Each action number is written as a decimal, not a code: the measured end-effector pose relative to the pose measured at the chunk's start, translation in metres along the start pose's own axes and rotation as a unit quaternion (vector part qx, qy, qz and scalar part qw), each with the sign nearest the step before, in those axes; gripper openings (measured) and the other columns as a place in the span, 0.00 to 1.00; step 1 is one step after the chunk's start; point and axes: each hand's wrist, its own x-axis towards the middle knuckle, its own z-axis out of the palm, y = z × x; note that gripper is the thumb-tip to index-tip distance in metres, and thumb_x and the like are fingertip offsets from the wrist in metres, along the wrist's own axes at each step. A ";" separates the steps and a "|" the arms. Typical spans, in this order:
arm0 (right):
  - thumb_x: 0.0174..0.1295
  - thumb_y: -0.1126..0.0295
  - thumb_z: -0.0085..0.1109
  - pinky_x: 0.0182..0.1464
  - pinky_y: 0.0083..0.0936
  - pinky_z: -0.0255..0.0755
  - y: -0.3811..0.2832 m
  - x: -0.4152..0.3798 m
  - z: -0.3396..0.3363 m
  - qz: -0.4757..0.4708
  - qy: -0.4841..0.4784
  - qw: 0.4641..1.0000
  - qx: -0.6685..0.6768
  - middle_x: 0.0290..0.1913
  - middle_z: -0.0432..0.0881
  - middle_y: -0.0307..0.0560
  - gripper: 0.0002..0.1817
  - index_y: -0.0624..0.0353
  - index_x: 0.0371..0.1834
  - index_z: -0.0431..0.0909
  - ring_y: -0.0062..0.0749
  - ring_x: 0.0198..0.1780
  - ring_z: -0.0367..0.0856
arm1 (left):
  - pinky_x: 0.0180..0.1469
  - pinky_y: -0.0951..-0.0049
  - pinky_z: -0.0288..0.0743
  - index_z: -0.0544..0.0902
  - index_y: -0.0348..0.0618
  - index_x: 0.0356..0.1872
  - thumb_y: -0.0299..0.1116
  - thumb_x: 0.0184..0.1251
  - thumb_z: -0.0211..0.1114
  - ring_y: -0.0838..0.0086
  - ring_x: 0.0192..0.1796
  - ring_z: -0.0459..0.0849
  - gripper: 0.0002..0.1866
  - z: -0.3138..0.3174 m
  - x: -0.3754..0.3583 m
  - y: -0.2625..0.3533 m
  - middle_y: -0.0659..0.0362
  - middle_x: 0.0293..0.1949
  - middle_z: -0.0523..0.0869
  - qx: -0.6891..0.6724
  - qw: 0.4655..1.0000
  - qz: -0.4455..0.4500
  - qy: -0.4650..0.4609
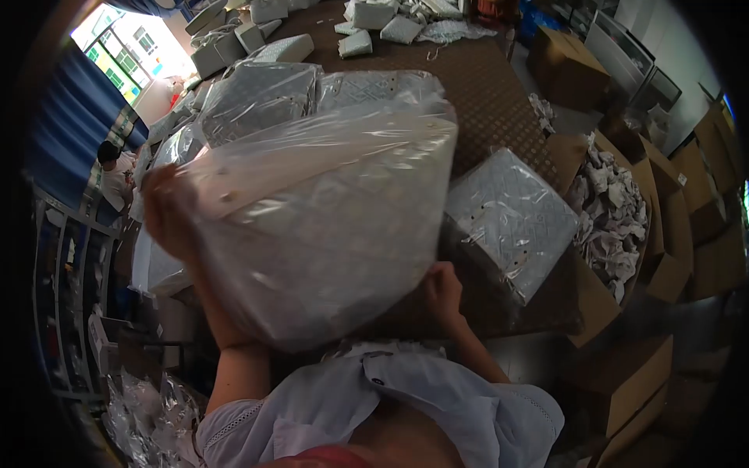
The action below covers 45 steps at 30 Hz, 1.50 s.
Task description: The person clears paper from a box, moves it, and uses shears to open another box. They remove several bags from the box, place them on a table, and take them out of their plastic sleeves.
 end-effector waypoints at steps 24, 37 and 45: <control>0.38 0.52 0.67 0.53 0.69 0.49 -0.001 0.176 0.236 0.051 -0.037 0.871 -0.488 0.69 0.40 0.47 0.54 0.26 0.66 0.38 0.61 0.66 0.41 | 0.26 0.73 0.60 0.75 0.45 0.20 0.36 0.46 0.62 0.74 0.21 0.66 0.07 -0.254 -0.040 -0.004 0.60 0.22 0.74 0.025 0.977 0.008 -0.209; 0.58 0.44 0.45 0.56 0.31 0.65 -0.095 0.125 0.106 0.148 -0.304 0.840 0.424 0.56 0.69 0.50 0.38 0.61 0.63 0.54 0.31 0.55 0.68 | 0.27 0.75 0.67 0.79 0.45 0.27 0.34 0.46 0.62 0.72 0.25 0.73 0.07 -0.176 -0.005 -0.022 0.55 0.29 0.78 -0.161 0.931 0.205 -0.254; 0.59 0.40 0.38 0.58 0.31 0.62 -0.188 0.059 0.028 0.049 0.006 0.857 0.513 0.55 0.69 0.53 0.37 0.67 0.54 0.66 0.36 0.56 0.68 | 0.32 0.79 0.66 0.78 0.37 0.31 0.24 0.55 0.53 0.73 0.31 0.75 0.06 -0.134 -0.057 -0.088 0.55 0.37 0.77 -0.179 0.938 -0.017 -0.295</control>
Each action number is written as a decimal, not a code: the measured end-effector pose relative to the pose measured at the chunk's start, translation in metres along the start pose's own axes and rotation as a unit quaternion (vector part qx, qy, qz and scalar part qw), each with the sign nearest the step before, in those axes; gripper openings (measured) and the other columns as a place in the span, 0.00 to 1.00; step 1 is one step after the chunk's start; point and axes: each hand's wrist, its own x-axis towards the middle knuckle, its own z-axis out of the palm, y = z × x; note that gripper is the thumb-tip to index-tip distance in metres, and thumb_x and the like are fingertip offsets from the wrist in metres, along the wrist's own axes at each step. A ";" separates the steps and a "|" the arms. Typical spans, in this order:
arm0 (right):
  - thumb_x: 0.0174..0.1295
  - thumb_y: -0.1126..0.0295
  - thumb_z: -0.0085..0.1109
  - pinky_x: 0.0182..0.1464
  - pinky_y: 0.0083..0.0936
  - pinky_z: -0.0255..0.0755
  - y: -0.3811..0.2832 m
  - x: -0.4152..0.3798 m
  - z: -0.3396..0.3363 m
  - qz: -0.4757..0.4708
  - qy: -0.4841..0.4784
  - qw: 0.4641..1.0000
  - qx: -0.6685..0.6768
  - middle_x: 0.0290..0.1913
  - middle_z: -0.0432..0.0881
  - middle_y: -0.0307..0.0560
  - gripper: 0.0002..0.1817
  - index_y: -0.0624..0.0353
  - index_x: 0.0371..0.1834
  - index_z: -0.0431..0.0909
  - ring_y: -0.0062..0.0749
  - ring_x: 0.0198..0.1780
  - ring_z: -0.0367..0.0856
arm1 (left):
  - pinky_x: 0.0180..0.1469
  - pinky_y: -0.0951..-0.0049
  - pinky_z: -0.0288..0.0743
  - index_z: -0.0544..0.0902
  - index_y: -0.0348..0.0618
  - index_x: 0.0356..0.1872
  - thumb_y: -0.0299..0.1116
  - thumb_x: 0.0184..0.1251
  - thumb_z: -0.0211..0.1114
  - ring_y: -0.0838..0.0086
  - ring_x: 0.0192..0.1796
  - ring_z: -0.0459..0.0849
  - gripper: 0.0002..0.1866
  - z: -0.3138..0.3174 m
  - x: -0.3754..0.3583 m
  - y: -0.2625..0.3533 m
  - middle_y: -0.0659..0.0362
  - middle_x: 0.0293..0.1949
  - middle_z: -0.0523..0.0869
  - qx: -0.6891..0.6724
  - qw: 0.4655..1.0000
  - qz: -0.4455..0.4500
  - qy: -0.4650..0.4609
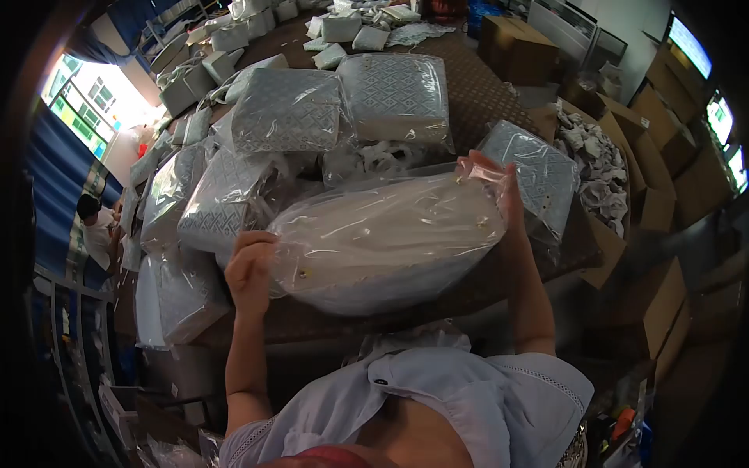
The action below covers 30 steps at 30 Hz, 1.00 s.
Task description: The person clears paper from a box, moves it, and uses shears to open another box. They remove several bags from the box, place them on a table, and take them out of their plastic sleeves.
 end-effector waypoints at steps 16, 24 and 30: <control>0.53 0.73 0.58 0.33 0.21 0.67 -0.022 -0.040 0.011 -0.126 -0.099 0.625 -0.764 0.28 0.79 0.41 0.05 0.61 0.31 0.76 0.19 0.35 0.75 | 0.32 0.76 0.70 0.79 0.39 0.38 0.29 0.50 0.64 0.74 0.30 0.78 0.12 0.000 -0.013 -0.015 0.59 0.35 0.80 0.189 0.939 -0.245 -0.152; 0.57 0.72 0.56 0.23 0.15 0.63 -0.016 -0.013 -0.008 -0.178 -0.006 0.797 -0.578 0.20 0.76 0.40 0.05 0.61 0.34 0.76 0.12 0.21 0.70 | 0.41 0.82 0.69 0.75 0.38 0.45 0.28 0.57 0.61 0.81 0.36 0.76 0.14 -0.037 -0.004 0.004 0.62 0.35 0.80 0.036 0.958 -0.214 0.185; 0.53 0.65 0.60 0.36 0.22 0.69 -0.042 -0.010 0.027 -0.245 -0.163 0.677 -0.674 0.32 0.78 0.44 0.12 0.59 0.38 0.76 0.28 0.35 0.76 | 0.43 0.84 0.66 0.75 0.36 0.46 0.33 0.60 0.59 0.83 0.37 0.74 0.16 0.031 -0.032 -0.025 0.64 0.36 0.79 -0.098 0.924 -0.366 0.059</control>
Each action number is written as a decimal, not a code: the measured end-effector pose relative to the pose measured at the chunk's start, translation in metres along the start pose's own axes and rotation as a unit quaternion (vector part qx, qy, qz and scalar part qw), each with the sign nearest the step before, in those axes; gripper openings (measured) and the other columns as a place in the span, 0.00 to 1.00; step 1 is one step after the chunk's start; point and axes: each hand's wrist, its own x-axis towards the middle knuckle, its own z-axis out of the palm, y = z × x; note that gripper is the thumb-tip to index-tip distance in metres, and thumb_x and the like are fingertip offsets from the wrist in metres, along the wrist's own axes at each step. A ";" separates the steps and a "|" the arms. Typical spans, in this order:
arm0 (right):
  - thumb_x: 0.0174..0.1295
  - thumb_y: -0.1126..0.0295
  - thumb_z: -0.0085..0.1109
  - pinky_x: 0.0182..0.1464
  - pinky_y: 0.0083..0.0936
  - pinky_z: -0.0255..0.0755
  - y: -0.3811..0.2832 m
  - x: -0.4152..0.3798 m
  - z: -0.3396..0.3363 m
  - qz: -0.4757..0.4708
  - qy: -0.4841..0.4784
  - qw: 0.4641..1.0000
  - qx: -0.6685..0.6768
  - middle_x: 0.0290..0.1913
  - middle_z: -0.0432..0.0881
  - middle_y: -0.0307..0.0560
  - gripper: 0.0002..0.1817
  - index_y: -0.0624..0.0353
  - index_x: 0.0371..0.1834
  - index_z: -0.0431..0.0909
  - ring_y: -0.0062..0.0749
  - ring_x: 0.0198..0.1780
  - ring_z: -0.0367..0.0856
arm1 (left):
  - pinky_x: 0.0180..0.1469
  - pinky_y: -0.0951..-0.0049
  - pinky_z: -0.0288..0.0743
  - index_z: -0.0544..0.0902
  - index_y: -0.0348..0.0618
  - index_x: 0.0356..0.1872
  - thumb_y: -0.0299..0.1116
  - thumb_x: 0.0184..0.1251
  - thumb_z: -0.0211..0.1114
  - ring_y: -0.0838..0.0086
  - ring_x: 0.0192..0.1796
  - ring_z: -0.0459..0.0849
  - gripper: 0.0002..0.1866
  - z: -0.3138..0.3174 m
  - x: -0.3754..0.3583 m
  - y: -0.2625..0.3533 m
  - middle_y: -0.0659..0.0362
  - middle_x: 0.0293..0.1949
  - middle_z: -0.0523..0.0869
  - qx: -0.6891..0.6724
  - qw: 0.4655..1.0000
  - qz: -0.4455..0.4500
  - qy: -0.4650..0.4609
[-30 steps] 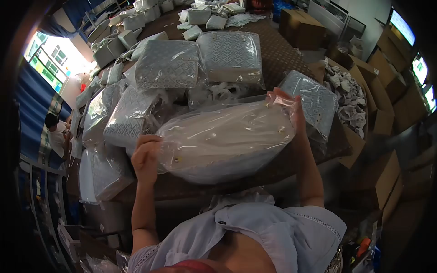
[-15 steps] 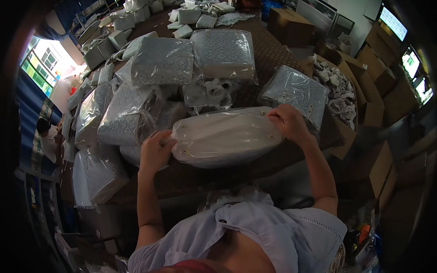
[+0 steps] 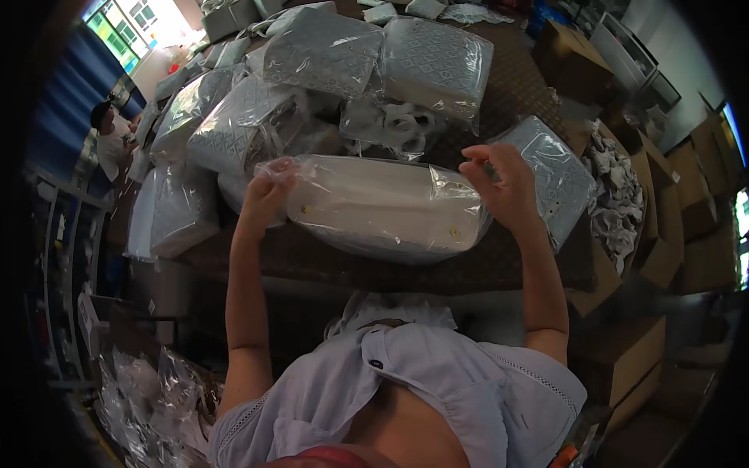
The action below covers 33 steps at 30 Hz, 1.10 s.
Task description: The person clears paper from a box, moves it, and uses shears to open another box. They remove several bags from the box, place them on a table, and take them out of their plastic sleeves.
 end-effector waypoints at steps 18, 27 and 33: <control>0.61 0.69 0.50 0.28 0.16 0.61 -0.065 0.024 0.068 -0.021 0.011 0.958 0.286 0.24 0.72 0.38 0.08 0.62 0.27 0.72 0.18 0.27 0.68 | 0.47 0.78 0.67 0.76 0.36 0.46 0.33 0.55 0.62 0.73 0.46 0.77 0.18 0.031 -0.021 0.024 0.55 0.44 0.78 -0.021 0.971 0.237 -0.004; 0.63 0.67 0.47 0.32 0.14 0.59 -0.067 0.029 0.074 -0.035 0.118 0.912 0.391 0.24 0.67 0.35 0.12 0.61 0.24 0.67 0.16 0.28 0.63 | 0.36 0.77 0.69 0.80 0.34 0.31 0.30 0.58 0.57 0.70 0.33 0.77 0.08 -0.007 0.004 -0.031 0.55 0.31 0.79 0.131 0.952 0.245 0.125; 0.63 0.69 0.45 0.35 0.15 0.61 -0.003 -0.006 0.074 0.104 0.270 0.819 0.495 0.27 0.68 0.33 0.09 0.61 0.28 0.69 0.15 0.29 0.63 | 0.31 0.73 0.70 0.81 0.42 0.27 0.28 0.48 0.63 0.67 0.28 0.76 0.05 -0.002 -0.008 0.110 0.60 0.26 0.77 0.380 0.807 0.431 0.138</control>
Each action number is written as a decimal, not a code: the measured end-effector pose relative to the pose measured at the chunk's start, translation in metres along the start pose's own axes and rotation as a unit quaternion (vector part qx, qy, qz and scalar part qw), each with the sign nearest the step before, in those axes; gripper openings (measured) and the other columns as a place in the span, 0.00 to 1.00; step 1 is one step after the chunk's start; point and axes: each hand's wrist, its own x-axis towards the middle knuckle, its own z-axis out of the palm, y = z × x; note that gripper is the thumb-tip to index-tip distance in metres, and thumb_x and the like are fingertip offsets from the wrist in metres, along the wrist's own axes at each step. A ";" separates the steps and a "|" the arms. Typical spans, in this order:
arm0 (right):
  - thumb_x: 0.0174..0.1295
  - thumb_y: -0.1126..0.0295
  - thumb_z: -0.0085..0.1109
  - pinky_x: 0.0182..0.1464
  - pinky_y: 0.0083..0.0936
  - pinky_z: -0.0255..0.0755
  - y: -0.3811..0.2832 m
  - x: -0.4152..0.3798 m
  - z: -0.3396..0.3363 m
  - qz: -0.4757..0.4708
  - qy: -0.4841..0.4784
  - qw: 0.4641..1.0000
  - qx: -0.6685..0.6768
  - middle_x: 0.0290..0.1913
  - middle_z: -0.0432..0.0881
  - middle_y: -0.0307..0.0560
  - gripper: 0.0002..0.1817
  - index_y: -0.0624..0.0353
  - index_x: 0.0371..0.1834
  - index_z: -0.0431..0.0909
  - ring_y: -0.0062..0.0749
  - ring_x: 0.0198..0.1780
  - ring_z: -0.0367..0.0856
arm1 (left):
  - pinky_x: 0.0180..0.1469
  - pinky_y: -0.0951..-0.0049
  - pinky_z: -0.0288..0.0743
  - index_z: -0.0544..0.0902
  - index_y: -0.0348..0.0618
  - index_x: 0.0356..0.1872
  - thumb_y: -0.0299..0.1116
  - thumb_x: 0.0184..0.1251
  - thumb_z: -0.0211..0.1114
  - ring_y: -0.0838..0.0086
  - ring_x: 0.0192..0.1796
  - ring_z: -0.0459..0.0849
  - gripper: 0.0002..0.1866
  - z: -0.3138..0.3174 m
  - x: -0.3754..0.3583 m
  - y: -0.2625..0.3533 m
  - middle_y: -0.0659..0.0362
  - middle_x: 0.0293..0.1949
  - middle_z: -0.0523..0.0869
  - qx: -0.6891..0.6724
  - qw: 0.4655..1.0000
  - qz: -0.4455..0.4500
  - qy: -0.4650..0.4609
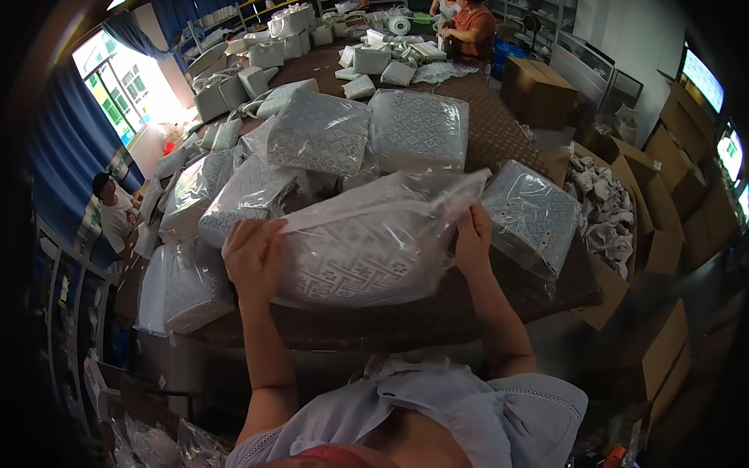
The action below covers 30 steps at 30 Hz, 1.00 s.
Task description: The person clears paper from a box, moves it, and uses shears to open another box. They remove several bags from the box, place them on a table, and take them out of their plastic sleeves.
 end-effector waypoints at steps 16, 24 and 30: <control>0.46 0.60 0.63 0.44 0.33 0.66 -0.060 0.037 -0.018 -0.225 -0.351 0.701 -0.578 0.24 0.75 0.37 0.11 0.54 0.23 0.77 0.37 0.34 0.74 | 0.25 0.76 0.67 0.81 0.48 0.22 0.33 0.45 0.67 0.76 0.25 0.74 0.04 0.059 -0.023 0.026 0.67 0.21 0.74 -0.027 0.991 0.062 -0.113; 0.47 0.55 0.61 0.32 0.31 0.68 -0.088 0.035 -0.025 0.029 -0.383 0.729 -0.567 0.27 0.76 0.39 0.14 0.55 0.22 0.76 0.34 0.34 0.76 | 0.16 0.73 0.56 0.72 0.42 0.11 0.33 0.44 0.69 0.69 0.14 0.65 0.14 0.039 -0.044 -0.003 0.60 0.13 0.66 0.007 0.997 -0.028 -0.068; 0.50 0.53 0.57 0.35 0.26 0.71 -0.050 0.029 0.042 -0.300 -0.446 0.694 -0.478 0.39 0.76 0.41 0.18 0.57 0.34 0.75 0.33 0.41 0.75 | 0.16 0.73 0.55 0.68 0.41 0.09 0.30 0.48 0.66 0.70 0.13 0.64 0.17 0.045 -0.030 0.002 0.59 0.11 0.64 -0.042 0.993 0.108 0.001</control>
